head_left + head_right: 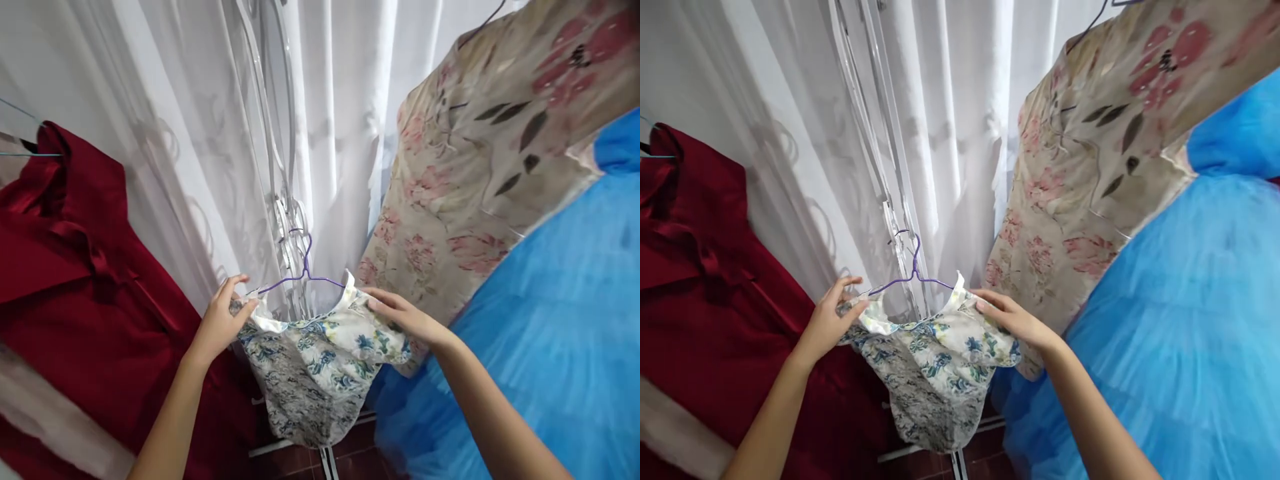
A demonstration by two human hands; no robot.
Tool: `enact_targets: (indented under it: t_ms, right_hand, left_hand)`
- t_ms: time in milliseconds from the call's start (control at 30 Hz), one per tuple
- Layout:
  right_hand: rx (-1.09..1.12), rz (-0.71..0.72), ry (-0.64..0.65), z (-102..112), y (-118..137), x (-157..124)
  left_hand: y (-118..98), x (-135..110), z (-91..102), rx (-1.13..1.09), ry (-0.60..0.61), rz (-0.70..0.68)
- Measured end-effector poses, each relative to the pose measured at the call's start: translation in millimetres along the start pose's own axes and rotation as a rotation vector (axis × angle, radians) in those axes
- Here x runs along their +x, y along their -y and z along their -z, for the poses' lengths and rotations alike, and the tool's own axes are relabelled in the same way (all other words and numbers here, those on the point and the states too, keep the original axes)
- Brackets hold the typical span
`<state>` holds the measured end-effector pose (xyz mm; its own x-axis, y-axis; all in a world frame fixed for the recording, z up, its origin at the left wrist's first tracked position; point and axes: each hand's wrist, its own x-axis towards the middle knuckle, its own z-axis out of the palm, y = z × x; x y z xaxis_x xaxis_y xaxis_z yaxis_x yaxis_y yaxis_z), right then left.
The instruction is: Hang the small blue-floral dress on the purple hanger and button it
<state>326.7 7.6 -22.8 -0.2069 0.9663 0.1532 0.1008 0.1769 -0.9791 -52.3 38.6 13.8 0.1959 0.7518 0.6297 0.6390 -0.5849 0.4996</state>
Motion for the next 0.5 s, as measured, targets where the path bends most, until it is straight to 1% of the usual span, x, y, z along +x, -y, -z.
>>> enact_targets:
  t_ms: [67, 133, 200, 267, 300, 333, 367, 400, 433, 467, 500]
  right_hand:
    - [0.028, -0.007, -0.094, -5.6, -12.2, -12.6]
    - [0.068, 0.006, -0.212, -8.9, -15.5, -22.4]
    - [0.091, 0.016, -0.306, -6.7, -10.9, -34.4]
    - [0.106, -0.019, -0.312, -1.3, -5.8, -54.3]
    - [0.111, -0.046, -0.286, 0.2, -6.0, -67.9]
    - [0.121, -0.074, -0.228, -0.4, -9.2, -83.5]
    - [0.137, -0.088, -0.166, -3.9, -15.6, -100.0]
    - [0.169, -0.07, -0.092, -10.6, -24.7, -116.6]
    - [0.23, -0.054, 0.048, -20.3, -35.8, -132.2]
    - [0.341, -0.051, 0.168, -32.5, -47.5, -146.0]
    - [0.444, -0.095, 0.275, -46.3, -58.8, -157.3]
  left_hand:
    - [-5.2, 5.8, -0.3, 0.047, -0.076, -0.116]
    - [-17.2, 18.9, 2.0, 0.058, -0.112, -0.222]
    - [-33.7, 34.5, 3.0, 0.086, -0.116, -0.287]
    - [-47.7, 45.7, -3.0, 0.123, -0.066, -0.326]
    - [-51.2, 47.9, -9.8, 0.137, -0.033, -0.346]
    - [-51.7, 47.3, -19.4, 0.143, -0.002, -0.372]
    - [-48.9, 43.8, -31.3, 0.134, 0.027, -0.396]
    - [-43.1, 37.5, -44.8, 0.099, 0.041, -0.408]
    - [-35.2, 28.8, -58.9, 0.029, 0.026, -0.39]
    - [-26.3, 18.0, -72.7, -0.061, -0.017, -0.339]
    - [-17.7, 5.9, -85.3, -0.157, -0.079, -0.263]
